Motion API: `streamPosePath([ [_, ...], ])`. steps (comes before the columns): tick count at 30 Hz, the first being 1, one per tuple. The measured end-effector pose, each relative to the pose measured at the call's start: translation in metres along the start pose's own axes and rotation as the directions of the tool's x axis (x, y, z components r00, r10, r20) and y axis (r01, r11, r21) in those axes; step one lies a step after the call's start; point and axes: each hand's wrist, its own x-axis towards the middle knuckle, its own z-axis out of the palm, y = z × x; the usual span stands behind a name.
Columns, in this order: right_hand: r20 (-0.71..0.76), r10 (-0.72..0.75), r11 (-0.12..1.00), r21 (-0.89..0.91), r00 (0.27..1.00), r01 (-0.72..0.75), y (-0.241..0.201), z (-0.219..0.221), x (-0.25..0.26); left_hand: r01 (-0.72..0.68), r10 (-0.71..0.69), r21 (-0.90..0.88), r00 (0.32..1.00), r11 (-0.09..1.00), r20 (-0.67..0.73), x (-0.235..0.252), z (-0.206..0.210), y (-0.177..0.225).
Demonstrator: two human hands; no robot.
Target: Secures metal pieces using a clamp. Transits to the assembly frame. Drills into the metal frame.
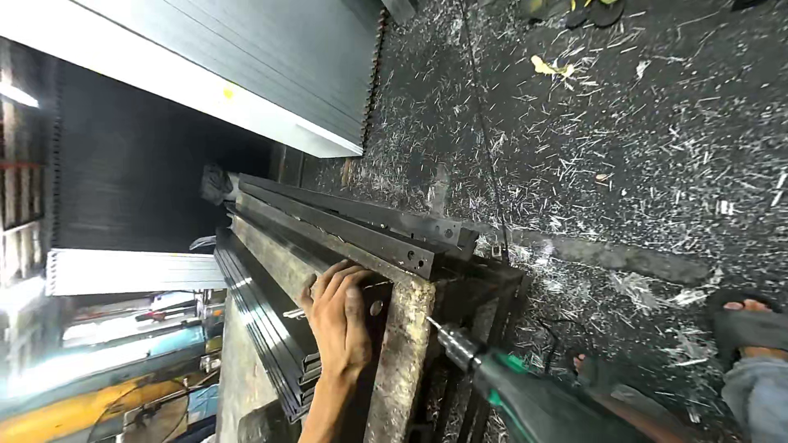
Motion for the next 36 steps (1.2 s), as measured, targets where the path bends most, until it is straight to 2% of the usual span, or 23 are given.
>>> streamPosePath([
  [4, 0.021, 0.079, 0.996, 0.044, 0.997, -0.08, 0.008, 0.02, 0.017, 0.015, -0.015, -0.045, 1.0, 0.999, -0.002, 0.001, 0.003, -0.004],
  [6, 0.1, 0.042, 0.999, 0.02, 0.994, -0.044, 0.018, 0.019, 0.026, 0.022, -0.022, -0.075, 1.0, 0.997, -0.005, 0.002, 0.003, -0.005],
  [8, 0.1, 0.002, 1.0, 0.026, 0.995, -0.004, 0.026, 0.026, 0.033, 0.025, -0.026, -0.104, 1.0, 0.994, -0.008, 0.002, 0.004, -0.006],
  [13, 0.132, 0.021, 0.996, 0.083, 0.991, -0.032, 0.031, 0.033, 0.04, 0.05, -0.052, -0.151, 0.999, 0.987, -0.013, 0.003, 0.005, -0.006],
  [36, 0.107, 0.038, 0.996, 0.079, 0.994, -0.047, 0.029, 0.036, 0.044, 0.03, -0.033, -0.161, 0.999, 0.987, -0.014, 0.003, 0.005, -0.004],
])
